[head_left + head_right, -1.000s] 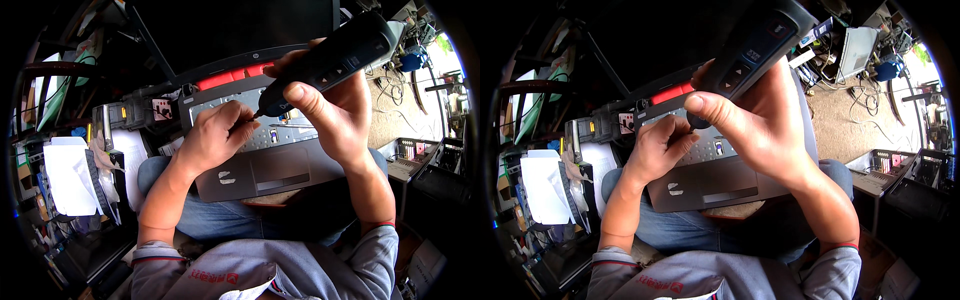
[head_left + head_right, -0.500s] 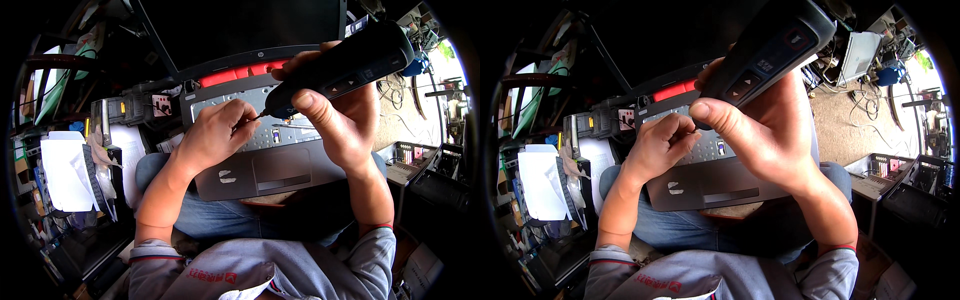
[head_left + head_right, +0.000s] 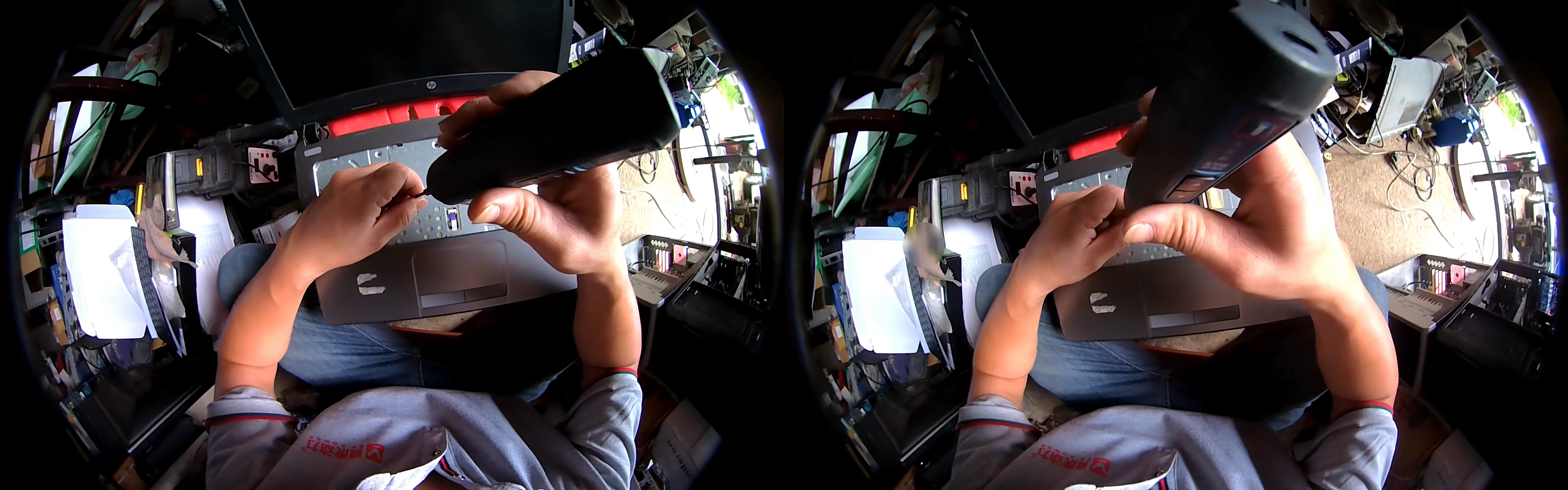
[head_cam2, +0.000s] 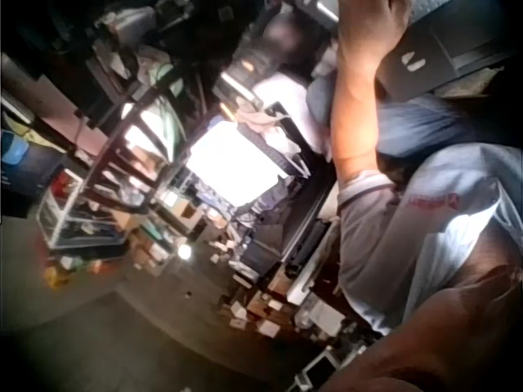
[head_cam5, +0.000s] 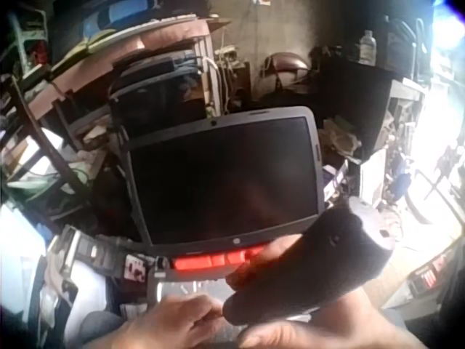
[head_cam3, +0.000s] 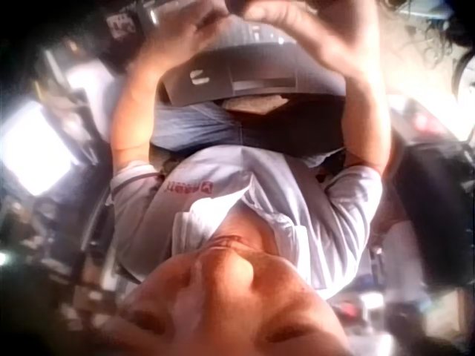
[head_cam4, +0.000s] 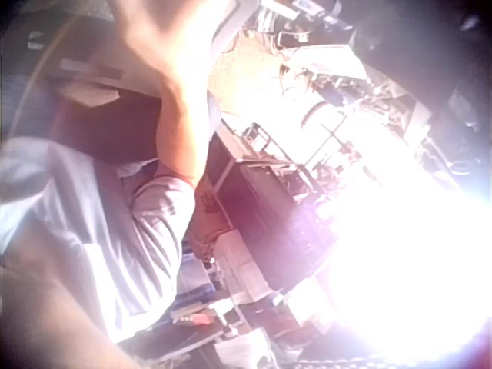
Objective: The person removes the keyboard from a laptop, uses a power drill to unscrew and remove a component from the internal chassis, and then reinstalls the keyboard. The person works while sitting on the floor in a cluttered room.
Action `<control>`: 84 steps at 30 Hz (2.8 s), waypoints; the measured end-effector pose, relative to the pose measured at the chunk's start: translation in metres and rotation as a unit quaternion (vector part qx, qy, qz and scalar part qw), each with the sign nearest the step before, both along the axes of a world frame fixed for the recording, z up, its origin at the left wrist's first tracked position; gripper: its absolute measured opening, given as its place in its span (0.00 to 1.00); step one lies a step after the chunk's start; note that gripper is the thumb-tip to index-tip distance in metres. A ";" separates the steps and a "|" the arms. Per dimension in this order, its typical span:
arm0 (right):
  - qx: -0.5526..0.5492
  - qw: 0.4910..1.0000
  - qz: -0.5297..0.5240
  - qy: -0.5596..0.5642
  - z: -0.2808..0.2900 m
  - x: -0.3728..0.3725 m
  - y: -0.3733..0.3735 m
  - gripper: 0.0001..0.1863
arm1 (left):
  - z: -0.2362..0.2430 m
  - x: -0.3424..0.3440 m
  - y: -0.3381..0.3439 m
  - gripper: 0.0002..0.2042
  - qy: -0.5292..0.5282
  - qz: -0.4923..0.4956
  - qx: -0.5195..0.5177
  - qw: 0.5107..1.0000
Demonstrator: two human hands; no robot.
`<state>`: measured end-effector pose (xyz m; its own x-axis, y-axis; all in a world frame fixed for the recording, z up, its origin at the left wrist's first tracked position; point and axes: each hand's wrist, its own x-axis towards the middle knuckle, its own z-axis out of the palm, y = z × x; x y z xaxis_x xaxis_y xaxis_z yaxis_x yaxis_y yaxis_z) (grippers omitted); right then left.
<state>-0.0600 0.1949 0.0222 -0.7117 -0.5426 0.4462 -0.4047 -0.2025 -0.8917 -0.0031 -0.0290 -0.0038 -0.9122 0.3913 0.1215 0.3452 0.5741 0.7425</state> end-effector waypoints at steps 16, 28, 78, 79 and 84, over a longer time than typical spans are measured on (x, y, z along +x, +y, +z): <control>0.029 0.997 -0.024 -0.064 0.006 0.011 -0.023 0.33 | 0.003 -0.001 -0.015 0.14 -0.101 0.013 -0.062 0.993; 0.072 0.996 0.006 -0.043 0.011 0.010 -0.035 0.26 | 0.024 0.005 -0.041 0.19 -0.188 -0.030 -0.114 0.975; 0.165 0.977 0.024 0.133 0.008 0.009 -0.081 0.27 | 0.021 0.007 -0.055 0.18 -0.016 0.026 0.085 0.996; 0.152 0.980 0.014 0.126 0.009 0.010 -0.083 0.25 | 0.021 0.008 -0.054 0.18 -0.011 0.033 0.081 0.996; 0.185 0.973 0.015 0.136 0.013 0.009 -0.086 0.25 | 0.024 0.007 -0.059 0.18 -0.039 0.042 0.090 0.994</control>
<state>-0.0511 0.1093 0.0352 -0.5753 -0.7211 0.3861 -0.6356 0.0970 -0.7659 0.0035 -0.0879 0.0198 -0.9504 0.2911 0.1099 0.2384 0.4545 0.8583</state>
